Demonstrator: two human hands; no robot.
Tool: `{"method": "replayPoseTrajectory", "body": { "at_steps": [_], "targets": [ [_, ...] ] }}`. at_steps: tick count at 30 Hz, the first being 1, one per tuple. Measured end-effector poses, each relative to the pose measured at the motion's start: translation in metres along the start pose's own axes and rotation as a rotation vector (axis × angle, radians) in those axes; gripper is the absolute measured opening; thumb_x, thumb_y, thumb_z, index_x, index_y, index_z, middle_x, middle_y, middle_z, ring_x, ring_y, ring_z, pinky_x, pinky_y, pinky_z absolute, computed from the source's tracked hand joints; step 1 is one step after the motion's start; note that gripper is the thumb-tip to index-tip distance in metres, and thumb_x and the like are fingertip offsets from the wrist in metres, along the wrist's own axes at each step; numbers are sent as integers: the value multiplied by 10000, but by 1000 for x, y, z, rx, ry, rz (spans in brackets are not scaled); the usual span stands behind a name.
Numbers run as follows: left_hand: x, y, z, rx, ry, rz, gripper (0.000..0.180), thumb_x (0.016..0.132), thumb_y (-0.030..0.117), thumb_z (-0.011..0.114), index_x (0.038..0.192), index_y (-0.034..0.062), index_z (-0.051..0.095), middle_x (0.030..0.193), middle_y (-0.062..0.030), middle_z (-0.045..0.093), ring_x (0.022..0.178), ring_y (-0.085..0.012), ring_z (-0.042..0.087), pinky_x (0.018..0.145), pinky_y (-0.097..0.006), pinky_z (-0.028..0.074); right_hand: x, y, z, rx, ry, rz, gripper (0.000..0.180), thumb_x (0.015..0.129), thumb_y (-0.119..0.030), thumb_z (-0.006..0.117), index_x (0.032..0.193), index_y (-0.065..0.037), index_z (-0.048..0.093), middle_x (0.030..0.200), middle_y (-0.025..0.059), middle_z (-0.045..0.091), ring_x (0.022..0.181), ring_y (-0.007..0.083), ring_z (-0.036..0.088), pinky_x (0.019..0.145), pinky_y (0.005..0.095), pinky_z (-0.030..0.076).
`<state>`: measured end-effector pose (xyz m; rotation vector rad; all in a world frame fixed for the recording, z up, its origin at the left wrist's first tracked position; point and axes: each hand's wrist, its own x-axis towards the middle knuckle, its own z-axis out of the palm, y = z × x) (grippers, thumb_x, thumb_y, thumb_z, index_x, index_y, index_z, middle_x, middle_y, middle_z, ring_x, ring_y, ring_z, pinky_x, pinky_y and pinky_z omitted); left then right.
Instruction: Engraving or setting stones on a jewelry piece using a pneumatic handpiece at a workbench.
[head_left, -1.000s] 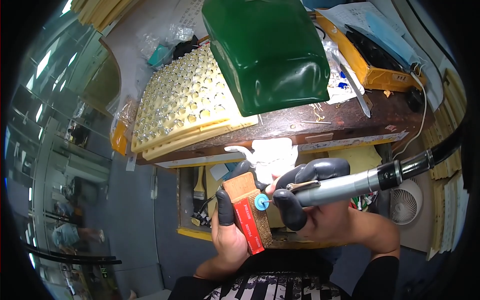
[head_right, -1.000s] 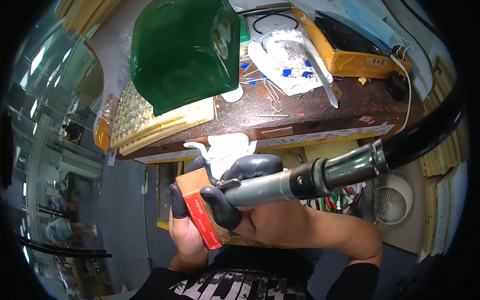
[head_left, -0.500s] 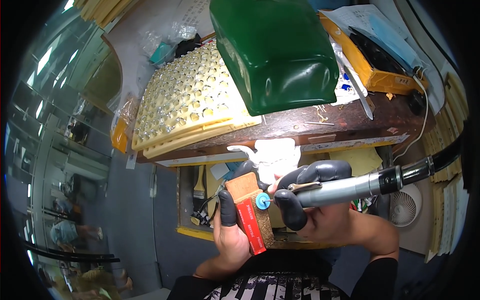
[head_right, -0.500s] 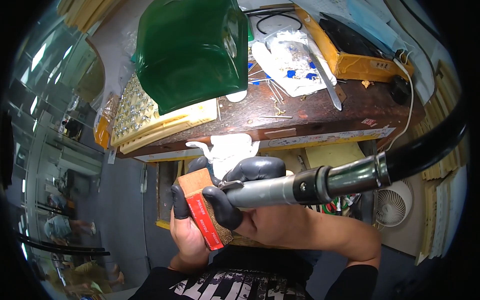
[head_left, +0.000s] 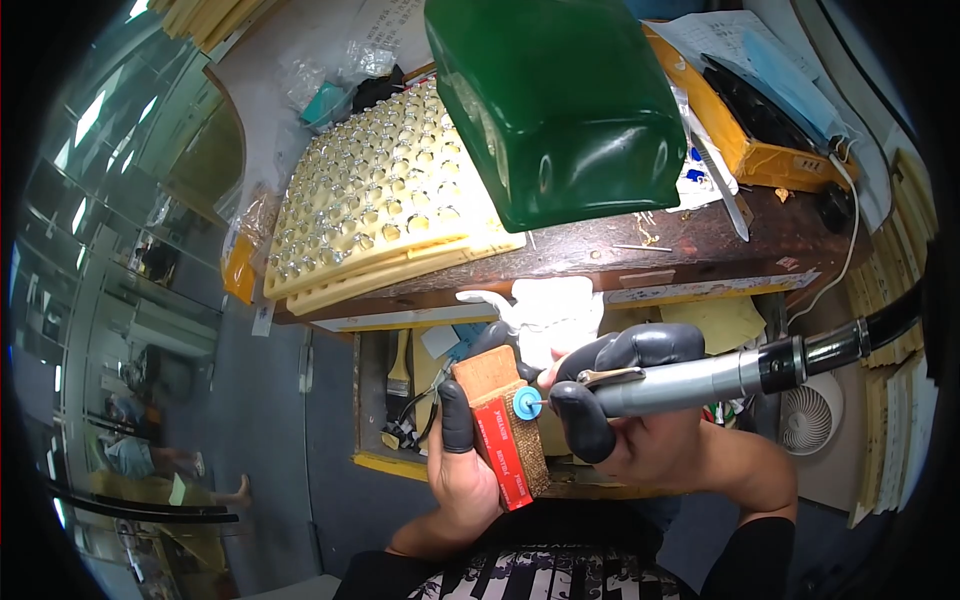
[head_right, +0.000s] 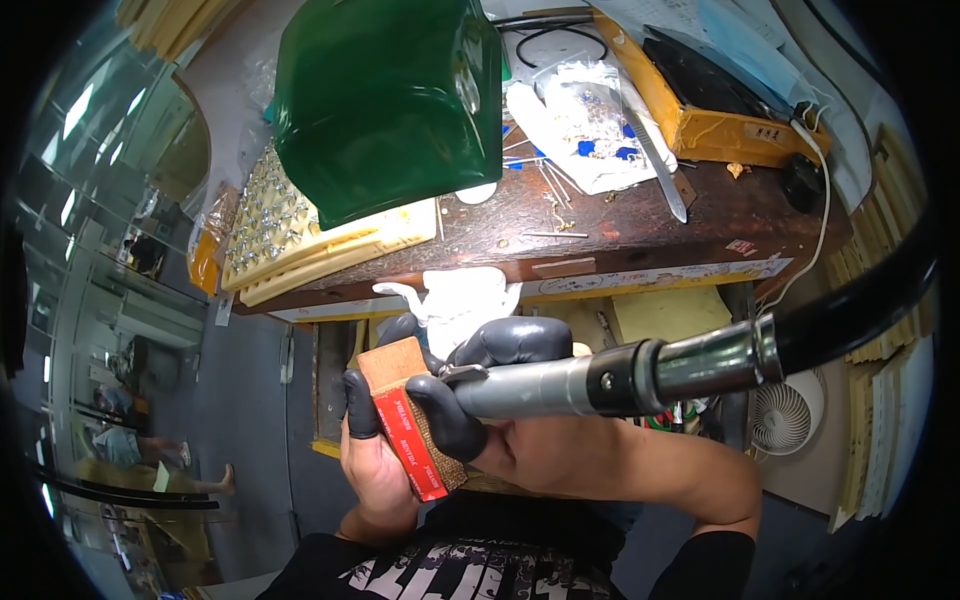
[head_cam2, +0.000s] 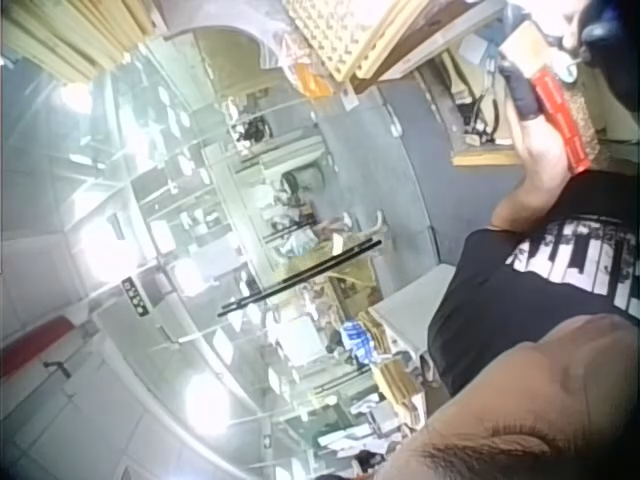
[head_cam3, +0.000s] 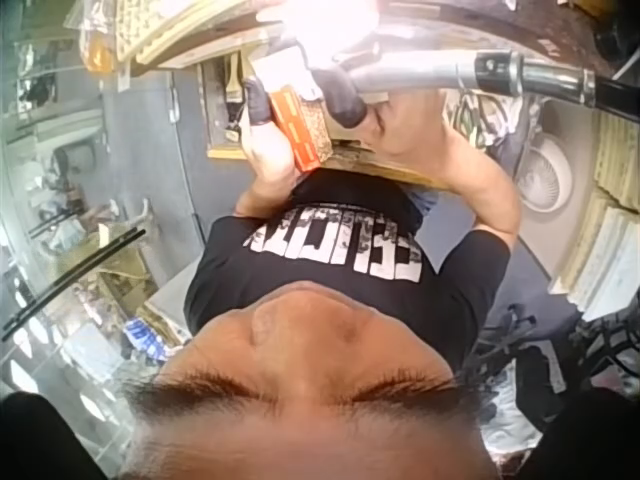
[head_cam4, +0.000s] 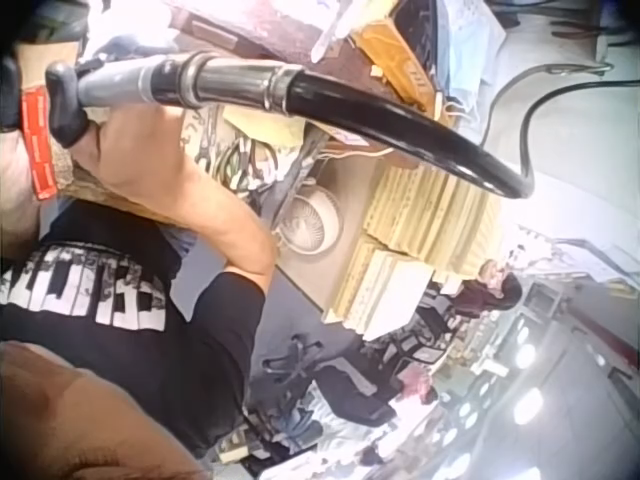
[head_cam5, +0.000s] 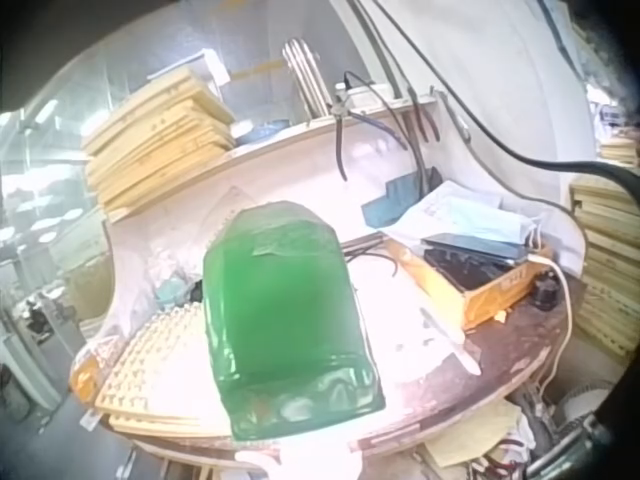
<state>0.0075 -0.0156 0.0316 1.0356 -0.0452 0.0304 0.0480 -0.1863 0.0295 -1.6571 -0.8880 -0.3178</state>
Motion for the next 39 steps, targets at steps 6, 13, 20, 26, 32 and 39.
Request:
{"method": "replayPoseTrajectory", "body": {
  "at_steps": [6,13,20,26,32,39],
  "targets": [
    [1,1,5,-3,31,9,614,1095,419,234,1475,-52,342,1392,-210,504,1229,-314,565,1089,-446,435,1,-1,-1,-4,-36,-6,233,893,9,623,1103,23,523,1017,135,629,984,233,663,1011,452,513],
    [1,0,1,-10,35,-7,607,1095,415,233,1468,-49,352,1352,-208,530,1187,-298,588,1065,-435,455,-5,4,1,16,-7,6,221,894,0,619,1104,16,554,1054,127,626,1017,233,654,1026,463,505],
    [2,-3,-10,-2,-49,10,602,1099,399,240,1483,-50,351,1426,-170,493,1304,-248,504,1127,-402,370,-2,3,2,42,-8,20,226,891,-7,620,1109,18,564,1070,126,631,1022,235,654,1032,464,504],
    [1,-2,-8,-6,-29,4,600,1099,397,242,1486,-49,349,1444,-161,478,1311,-239,495,1133,-394,364,2,-2,2,50,15,23,206,890,-6,616,1087,27,564,1059,130,640,1011,242,656,1021,451,509],
    [1,-3,-9,9,-39,22,600,1098,398,247,1487,-49,346,1449,-158,474,1314,-240,493,1134,-395,364,3,-2,2,-44,26,-38,214,882,-11,632,1085,18,572,1029,126,654,986,237,660,1001,432,522],
    [2,0,-7,22,-71,16,601,1098,398,243,1490,-48,338,1444,-165,478,1313,-245,497,1132,-399,369,4,-2,1,-18,23,-34,243,875,-7,641,1101,22,556,1029,130,649,978,237,666,993,432,527]
  ]
}}
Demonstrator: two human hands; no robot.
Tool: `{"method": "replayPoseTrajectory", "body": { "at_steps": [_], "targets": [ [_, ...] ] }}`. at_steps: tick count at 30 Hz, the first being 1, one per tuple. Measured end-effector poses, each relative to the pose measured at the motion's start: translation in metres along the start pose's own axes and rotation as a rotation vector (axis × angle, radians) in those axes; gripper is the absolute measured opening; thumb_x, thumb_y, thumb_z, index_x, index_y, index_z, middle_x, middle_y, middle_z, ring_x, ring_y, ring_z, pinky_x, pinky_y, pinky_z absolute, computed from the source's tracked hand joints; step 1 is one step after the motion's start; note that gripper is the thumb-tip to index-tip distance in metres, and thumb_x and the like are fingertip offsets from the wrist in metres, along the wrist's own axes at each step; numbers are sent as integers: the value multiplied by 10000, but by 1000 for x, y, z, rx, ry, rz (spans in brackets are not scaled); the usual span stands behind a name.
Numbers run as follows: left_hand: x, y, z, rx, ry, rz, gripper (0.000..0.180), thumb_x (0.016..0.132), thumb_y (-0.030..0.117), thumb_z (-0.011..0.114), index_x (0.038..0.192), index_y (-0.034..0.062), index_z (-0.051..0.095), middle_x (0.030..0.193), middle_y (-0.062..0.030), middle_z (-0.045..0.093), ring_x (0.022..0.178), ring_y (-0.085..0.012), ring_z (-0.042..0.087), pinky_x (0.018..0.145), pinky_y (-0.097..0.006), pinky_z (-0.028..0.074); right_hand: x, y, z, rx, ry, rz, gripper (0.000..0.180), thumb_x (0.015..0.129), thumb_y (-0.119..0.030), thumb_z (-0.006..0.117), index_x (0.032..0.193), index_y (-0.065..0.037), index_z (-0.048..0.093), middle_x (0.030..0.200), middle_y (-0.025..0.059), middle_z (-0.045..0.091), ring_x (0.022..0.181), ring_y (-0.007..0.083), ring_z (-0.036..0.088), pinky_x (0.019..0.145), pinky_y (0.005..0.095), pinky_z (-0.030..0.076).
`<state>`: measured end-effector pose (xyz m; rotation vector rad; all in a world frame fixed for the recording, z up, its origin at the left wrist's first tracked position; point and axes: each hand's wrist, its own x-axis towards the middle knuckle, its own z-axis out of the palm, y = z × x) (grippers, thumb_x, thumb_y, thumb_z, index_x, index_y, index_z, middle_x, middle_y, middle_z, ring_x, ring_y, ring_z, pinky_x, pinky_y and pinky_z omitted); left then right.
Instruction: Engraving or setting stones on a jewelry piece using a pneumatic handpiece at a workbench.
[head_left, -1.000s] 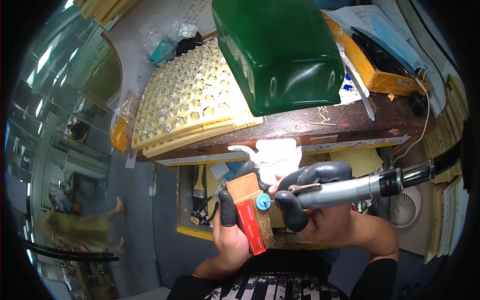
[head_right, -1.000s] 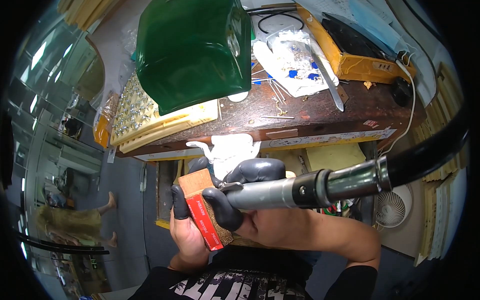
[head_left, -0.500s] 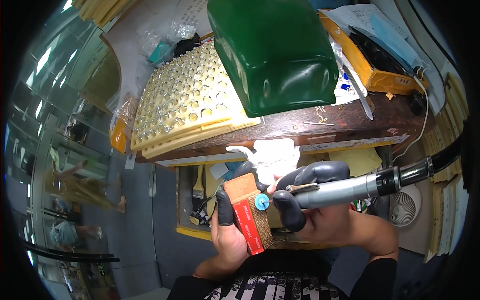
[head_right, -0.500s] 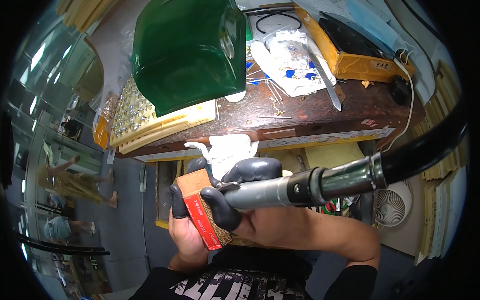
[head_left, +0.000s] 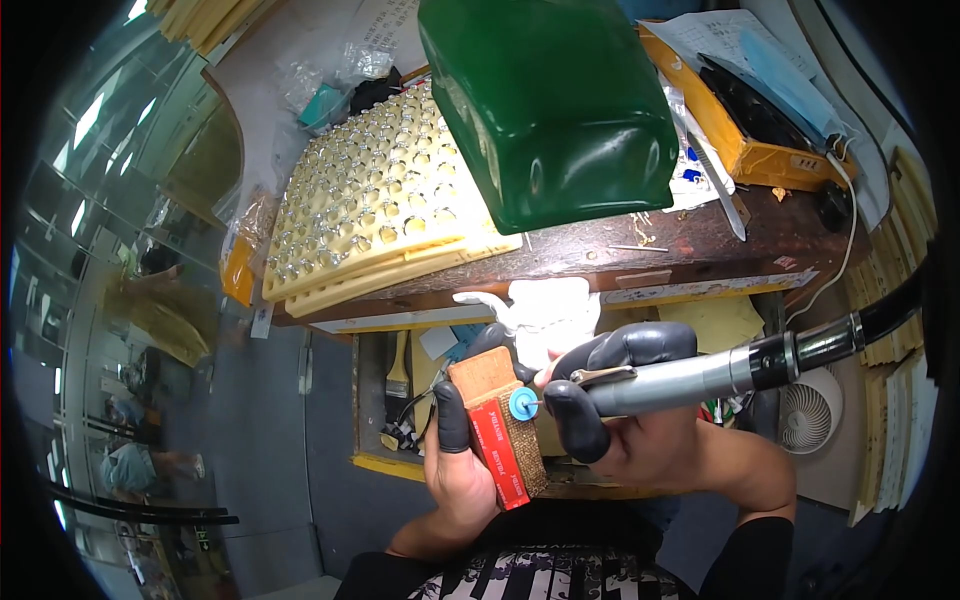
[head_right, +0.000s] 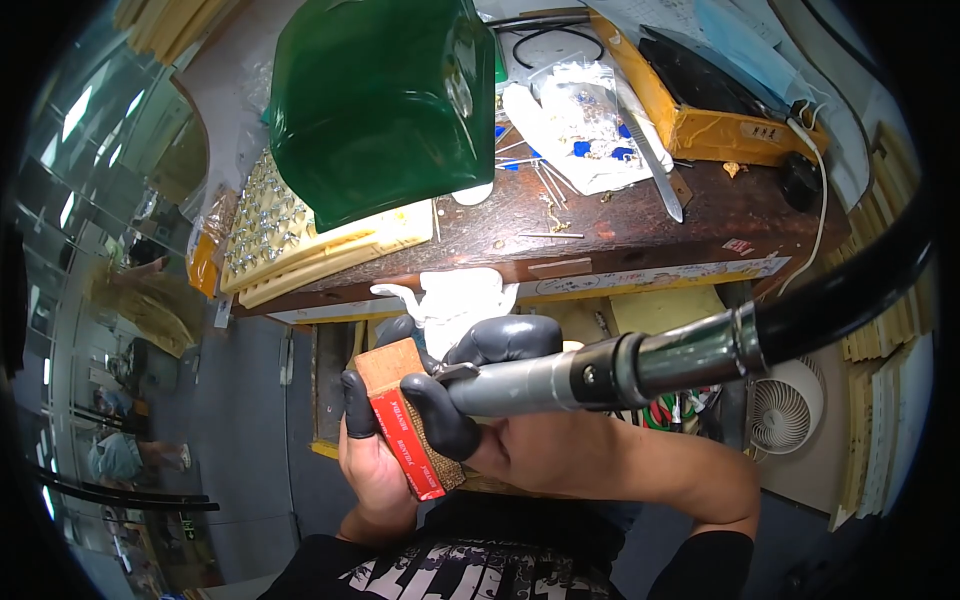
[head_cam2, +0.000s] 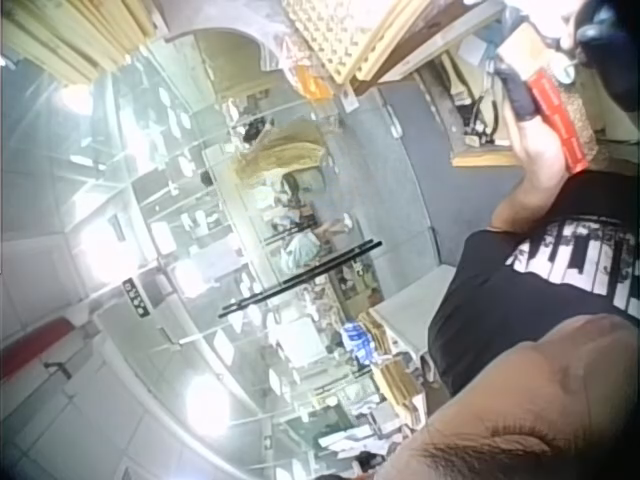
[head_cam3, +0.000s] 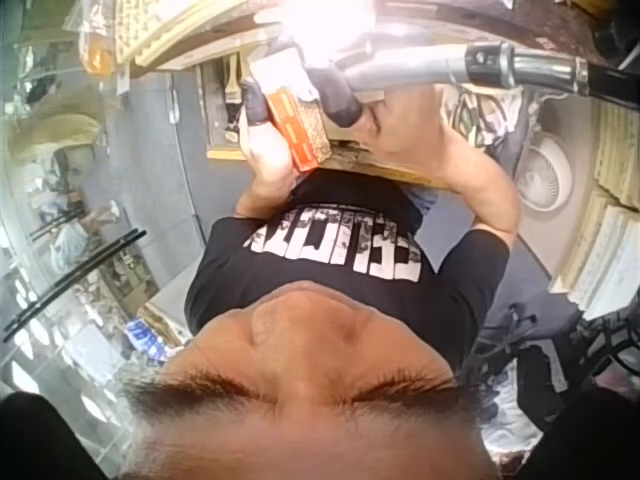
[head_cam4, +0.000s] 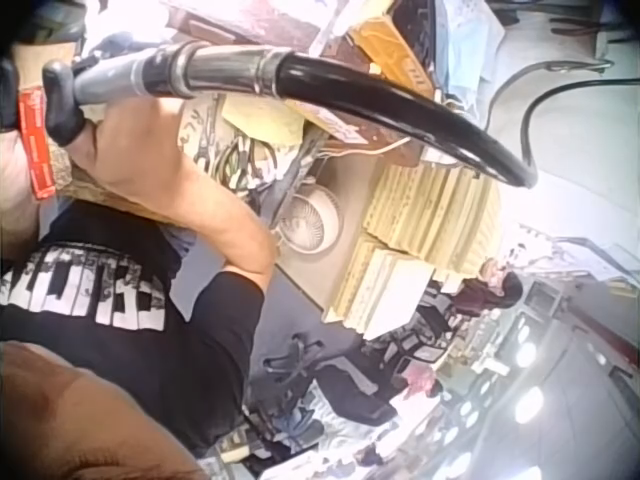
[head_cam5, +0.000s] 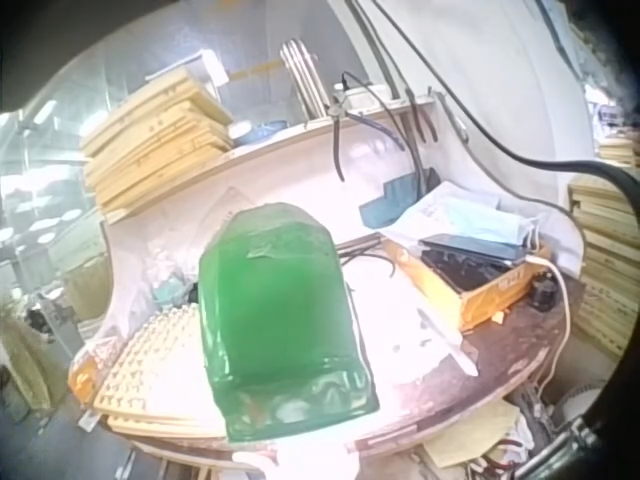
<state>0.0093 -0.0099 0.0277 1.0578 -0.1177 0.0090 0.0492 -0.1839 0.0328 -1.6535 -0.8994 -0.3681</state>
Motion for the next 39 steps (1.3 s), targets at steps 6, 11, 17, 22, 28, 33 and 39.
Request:
{"method": "replayPoseTrajectory", "body": {
  "at_steps": [6,11,17,22,28,33,39],
  "targets": [
    [-1,0,-1,-3,10,2,598,1099,393,243,1491,-49,335,1444,-178,474,1320,-257,493,1137,-407,366,0,0,1,-3,-1,-8,252,876,-4,641,1108,23,545,1022,130,639,970,236,670,985,436,531],
    [0,1,0,-10,-26,18,598,1098,393,250,1491,-50,335,1445,-181,473,1320,-259,493,1139,-411,364,1,-2,2,-3,28,2,226,878,-10,640,1088,21,561,1023,126,640,958,237,674,981,436,534],
    [0,-1,-1,20,21,12,602,1098,396,254,1491,-53,337,1456,-161,469,1323,-239,487,1137,-397,363,2,-3,-3,40,-28,17,194,884,-21,634,1069,16,587,1016,119,650,957,230,674,983,439,537],
    [0,-3,-3,-12,24,-2,604,1099,395,254,1494,-57,331,1462,-151,466,1315,-222,488,1130,-385,367,1,-2,-3,21,3,24,160,886,-31,628,1040,12,621,988,111,670,939,222,680,982,450,543],
    [0,-2,-4,-14,16,3,605,1098,397,259,1494,-54,331,1461,-151,467,1308,-223,495,1129,-389,367,4,-3,-3,0,2,40,128,888,-32,623,1006,14,640,967,109,684,907,223,687,955,445,558],
    [-1,-1,-4,-18,23,-16,605,1097,399,261,1495,-52,330,1458,-158,468,1315,-236,494,1135,-397,363,6,-4,-2,-41,22,21,129,889,-39,625,1004,19,626,937,106,685,883,217,689,932,422,565],
    [0,-1,-2,-6,-16,17,607,1096,402,261,1493,-51,332,1451,-170,469,1318,-245,495,1137,-402,364,8,-5,-2,-46,14,9,117,887,-32,639,978,25,593,905,101,684,855,207,689,893,392,572]
  ]
}}
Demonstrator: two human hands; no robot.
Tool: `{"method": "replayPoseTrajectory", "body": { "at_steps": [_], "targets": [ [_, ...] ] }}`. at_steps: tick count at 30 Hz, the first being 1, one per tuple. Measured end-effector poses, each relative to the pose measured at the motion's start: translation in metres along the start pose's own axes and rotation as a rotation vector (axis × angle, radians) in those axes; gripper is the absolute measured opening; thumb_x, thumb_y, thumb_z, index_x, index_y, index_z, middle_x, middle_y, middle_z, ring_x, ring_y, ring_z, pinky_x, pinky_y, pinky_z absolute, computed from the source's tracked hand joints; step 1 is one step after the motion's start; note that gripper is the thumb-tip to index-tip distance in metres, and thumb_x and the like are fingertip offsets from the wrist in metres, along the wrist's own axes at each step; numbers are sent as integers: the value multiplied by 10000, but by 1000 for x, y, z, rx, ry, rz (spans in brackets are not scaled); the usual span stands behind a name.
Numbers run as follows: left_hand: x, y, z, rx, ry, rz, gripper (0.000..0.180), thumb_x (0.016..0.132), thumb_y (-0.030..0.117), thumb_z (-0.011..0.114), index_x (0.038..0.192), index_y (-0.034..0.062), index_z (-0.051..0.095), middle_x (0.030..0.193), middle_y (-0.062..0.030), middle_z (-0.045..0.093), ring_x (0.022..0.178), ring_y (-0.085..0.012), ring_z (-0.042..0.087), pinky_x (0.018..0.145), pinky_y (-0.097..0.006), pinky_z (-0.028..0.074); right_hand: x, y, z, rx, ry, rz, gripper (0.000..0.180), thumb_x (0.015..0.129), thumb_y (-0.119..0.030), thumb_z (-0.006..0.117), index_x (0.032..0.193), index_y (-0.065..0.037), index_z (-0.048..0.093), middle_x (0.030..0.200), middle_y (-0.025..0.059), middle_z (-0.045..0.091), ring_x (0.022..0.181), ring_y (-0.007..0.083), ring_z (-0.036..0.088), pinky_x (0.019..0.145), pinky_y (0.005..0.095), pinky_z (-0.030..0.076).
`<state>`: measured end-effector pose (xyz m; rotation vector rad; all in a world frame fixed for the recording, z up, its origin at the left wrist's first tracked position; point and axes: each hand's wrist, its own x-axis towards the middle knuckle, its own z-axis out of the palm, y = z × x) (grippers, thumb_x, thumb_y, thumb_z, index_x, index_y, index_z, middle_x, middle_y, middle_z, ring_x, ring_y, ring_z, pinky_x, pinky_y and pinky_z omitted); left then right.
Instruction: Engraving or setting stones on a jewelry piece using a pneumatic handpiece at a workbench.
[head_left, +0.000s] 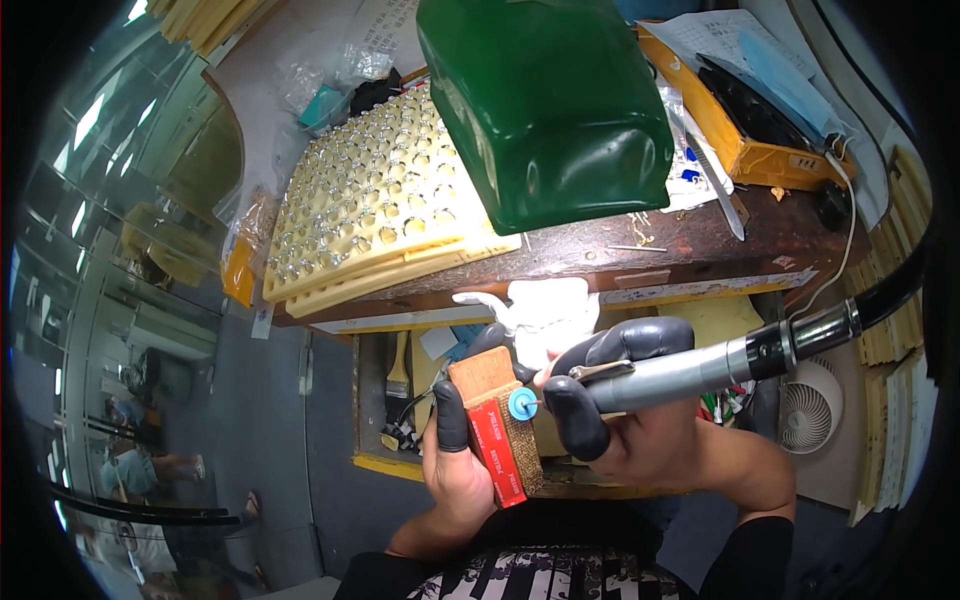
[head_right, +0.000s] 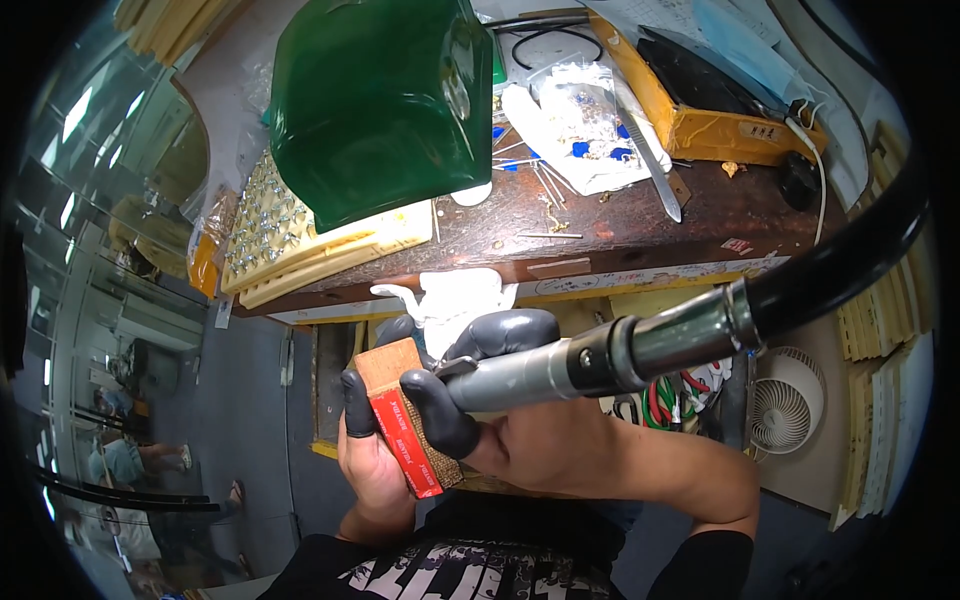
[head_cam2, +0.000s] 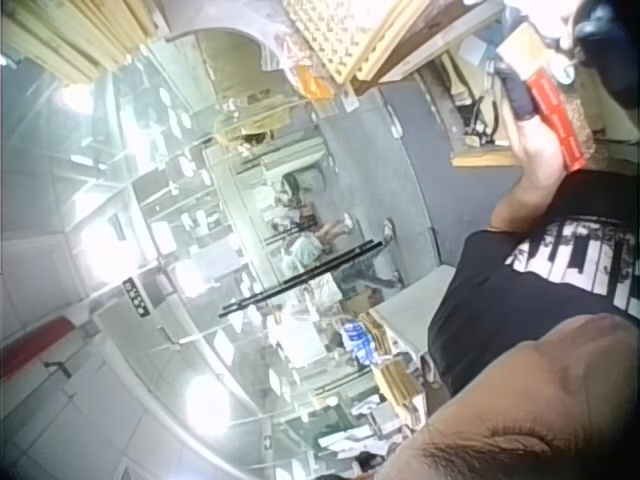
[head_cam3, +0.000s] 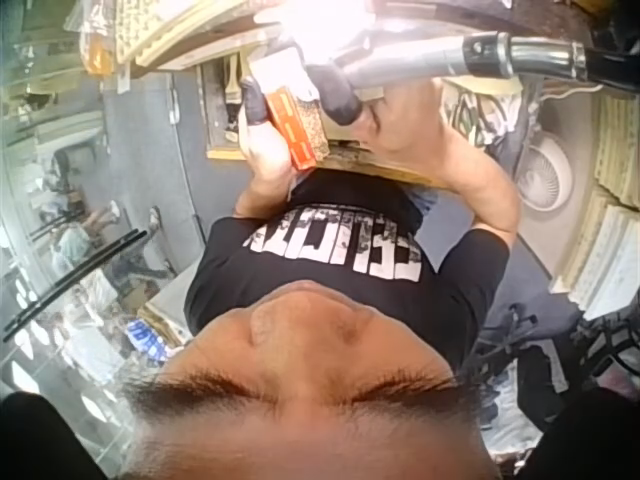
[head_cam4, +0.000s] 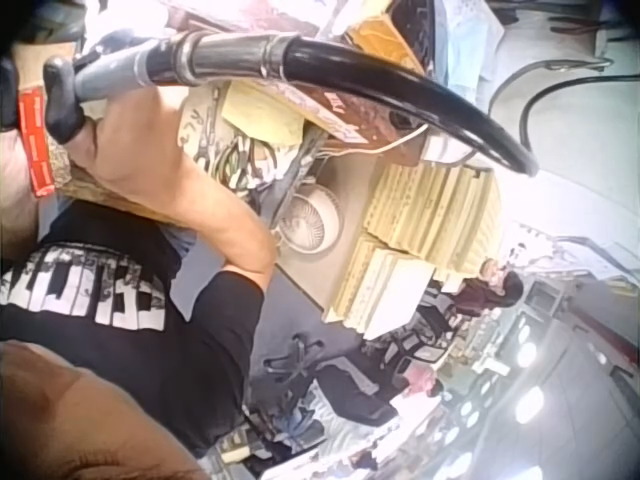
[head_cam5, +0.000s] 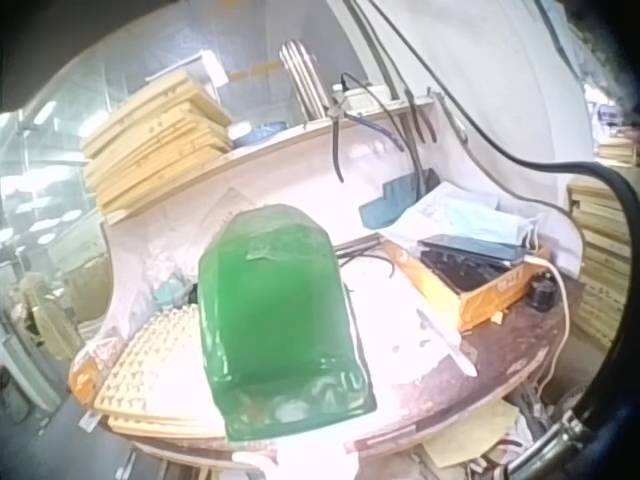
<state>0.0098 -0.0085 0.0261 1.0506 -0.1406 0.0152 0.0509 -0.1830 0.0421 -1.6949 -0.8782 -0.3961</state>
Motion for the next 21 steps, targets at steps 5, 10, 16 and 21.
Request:
{"method": "replayPoseTrajectory", "body": {
  "at_steps": [5,10,16,21],
  "targets": [
    [0,0,-4,19,5,-11,608,1095,407,259,1491,-49,336,1434,-167,482,1296,-235,510,1127,-393,376,0,-1,0,-16,16,1,123,884,-21,647,984,20,588,906,103,683,854,201,690,880,374,573],
    [-1,-3,-6,-2,3,-10,611,1096,407,255,1490,-53,341,1403,-159,504,1247,-210,533,1101,-376,399,-1,1,-1,-29,6,-3,110,883,-38,652,960,21,601,918,103,684,864,208,690,896,388,571],
    [-1,-1,0,7,94,-49,617,1096,412,254,1486,-57,350,1356,-152,536,1212,-202,546,1080,-371,411,-2,1,-1,9,2,35,116,872,-42,650,969,20,642,928,105,686,875,227,691,920,419,569],
    [-5,1,-3,46,59,-35,617,1095,414,255,1482,-56,354,1328,-150,549,1209,-202,548,1075,-368,413,-1,2,-1,-2,0,13,129,865,-37,652,982,19,648,935,106,686,875,231,691,918,422,572]
  ]
}}
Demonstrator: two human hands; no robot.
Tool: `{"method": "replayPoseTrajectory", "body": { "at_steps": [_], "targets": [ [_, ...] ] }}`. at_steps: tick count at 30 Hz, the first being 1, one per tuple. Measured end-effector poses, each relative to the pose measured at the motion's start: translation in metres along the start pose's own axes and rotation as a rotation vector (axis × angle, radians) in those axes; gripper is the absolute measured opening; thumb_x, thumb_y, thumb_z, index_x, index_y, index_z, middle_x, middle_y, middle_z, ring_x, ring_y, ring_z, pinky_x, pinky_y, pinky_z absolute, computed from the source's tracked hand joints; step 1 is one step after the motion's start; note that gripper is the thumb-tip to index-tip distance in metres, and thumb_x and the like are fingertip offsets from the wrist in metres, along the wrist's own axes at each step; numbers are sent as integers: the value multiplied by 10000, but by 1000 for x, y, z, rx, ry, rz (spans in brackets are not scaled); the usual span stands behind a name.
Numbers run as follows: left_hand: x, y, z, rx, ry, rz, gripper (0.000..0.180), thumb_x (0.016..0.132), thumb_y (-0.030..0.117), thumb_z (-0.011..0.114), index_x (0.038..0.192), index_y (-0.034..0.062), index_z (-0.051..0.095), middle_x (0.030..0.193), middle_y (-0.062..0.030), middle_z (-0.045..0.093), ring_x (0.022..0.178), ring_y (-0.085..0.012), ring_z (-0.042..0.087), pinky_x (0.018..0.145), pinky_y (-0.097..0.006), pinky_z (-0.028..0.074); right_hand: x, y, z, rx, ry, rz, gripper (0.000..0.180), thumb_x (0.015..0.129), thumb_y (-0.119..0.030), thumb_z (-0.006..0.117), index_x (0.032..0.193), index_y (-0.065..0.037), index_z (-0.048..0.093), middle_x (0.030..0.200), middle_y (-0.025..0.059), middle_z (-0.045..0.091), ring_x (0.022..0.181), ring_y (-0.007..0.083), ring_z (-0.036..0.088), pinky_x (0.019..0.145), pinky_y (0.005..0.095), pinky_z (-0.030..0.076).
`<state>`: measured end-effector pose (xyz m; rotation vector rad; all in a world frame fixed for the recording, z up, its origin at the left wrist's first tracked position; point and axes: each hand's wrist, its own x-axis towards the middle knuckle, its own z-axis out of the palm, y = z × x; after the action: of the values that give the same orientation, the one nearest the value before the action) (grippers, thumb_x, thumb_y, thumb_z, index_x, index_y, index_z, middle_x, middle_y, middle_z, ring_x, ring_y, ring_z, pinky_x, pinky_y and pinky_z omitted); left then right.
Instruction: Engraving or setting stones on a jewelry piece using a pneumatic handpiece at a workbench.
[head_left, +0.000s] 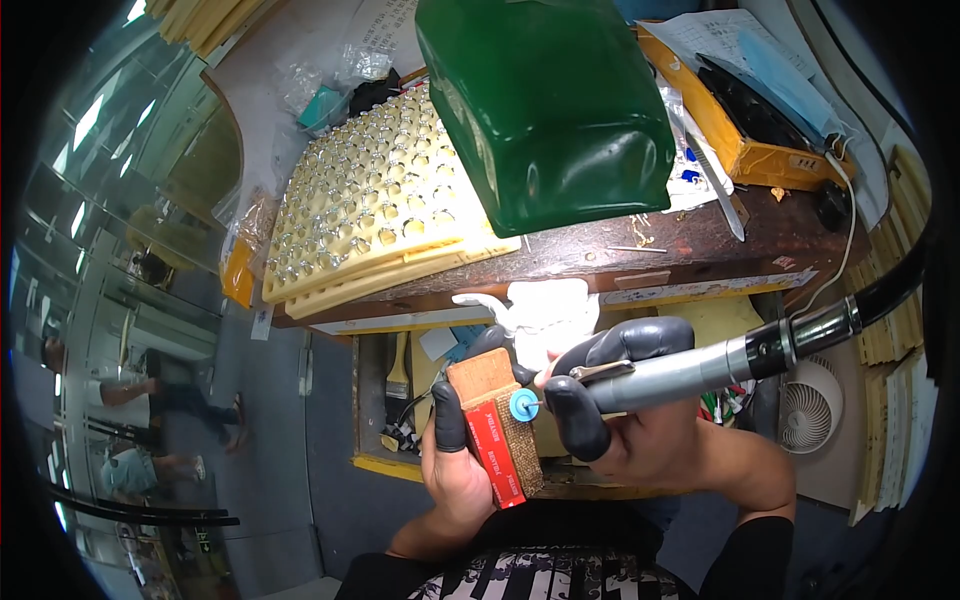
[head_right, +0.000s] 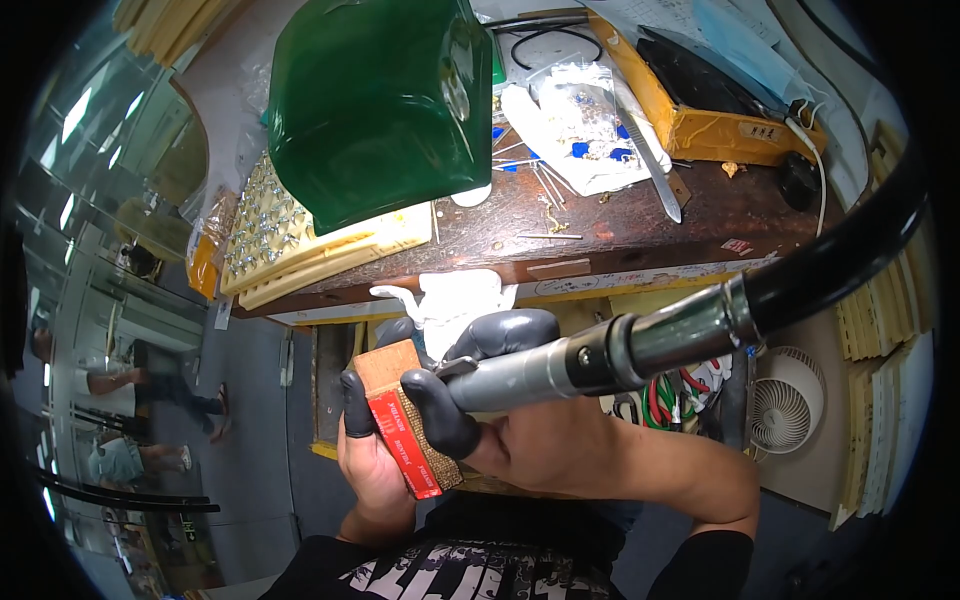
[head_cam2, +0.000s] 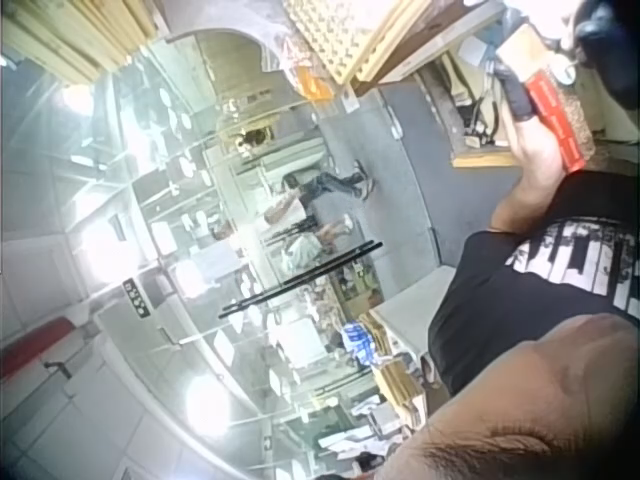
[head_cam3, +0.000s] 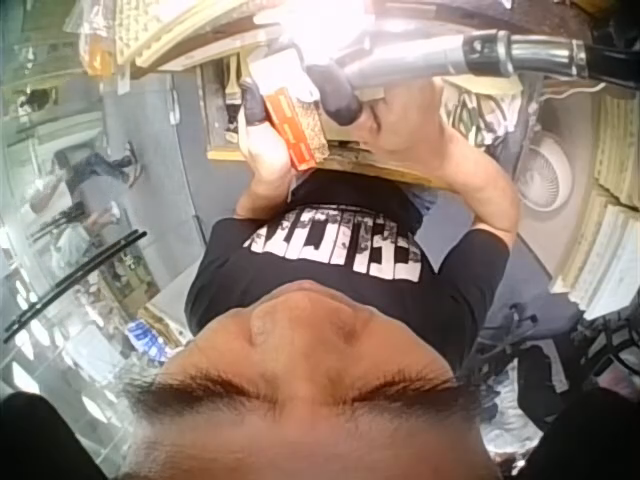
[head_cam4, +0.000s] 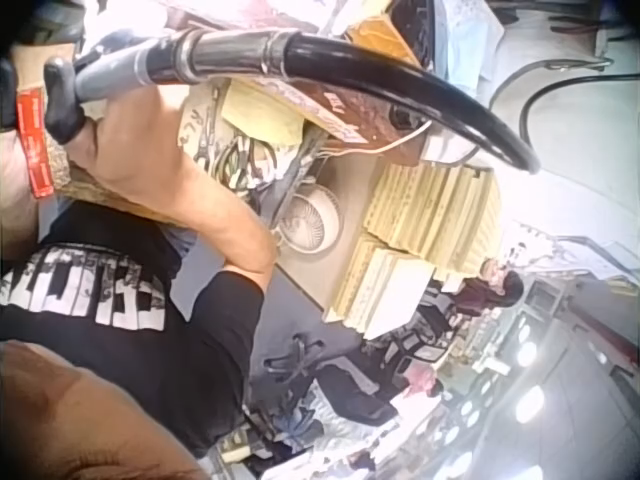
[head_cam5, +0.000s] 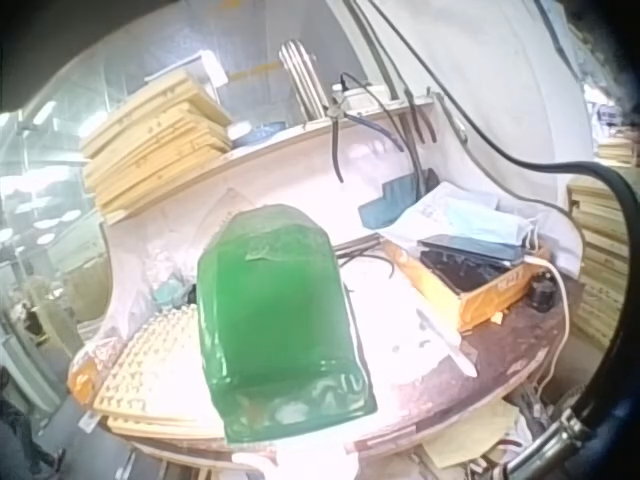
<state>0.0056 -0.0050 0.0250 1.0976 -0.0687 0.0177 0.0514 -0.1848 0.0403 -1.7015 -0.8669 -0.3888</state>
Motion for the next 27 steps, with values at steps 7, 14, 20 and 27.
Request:
{"method": "replayPoseTrajectory", "body": {
  "at_steps": [7,14,20,27],
  "targets": [
    [-1,2,2,10,-3,-14,615,1096,415,251,1483,-51,355,1310,-153,556,1197,-208,556,1066,-368,422,2,-2,0,-8,9,-5,110,872,-28,657,966,20,626,932,106,685,862,219,690,900,407,576],
    [0,3,5,-1,42,-43,611,1097,407,244,1480,-56,354,1388,-166,515,1245,-222,539,1084,-378,416,-2,2,-2,52,-49,-46,152,880,-32,647,1012,25,596,968,113,678,908,219,683,939,424,561],
    [0,3,5,28,64,-35,612,1097,406,243,1479,-60,352,1383,-167,518,1240,-222,542,1089,-380,412,-3,-1,-1,58,-20,34,139,878,-40,639,997,28,613,991,117,677,920,225,680,956,430,552],
    [1,1,0,-7,-25,20,609,1098,404,247,1480,-58,353,1318,-160,553,1221,-215,547,1090,-380,408,2,-3,-1,21,-9,31,93,869,-26,639,945,27,633,927,119,685,865,225,688,900,406,573]
  ]
}}
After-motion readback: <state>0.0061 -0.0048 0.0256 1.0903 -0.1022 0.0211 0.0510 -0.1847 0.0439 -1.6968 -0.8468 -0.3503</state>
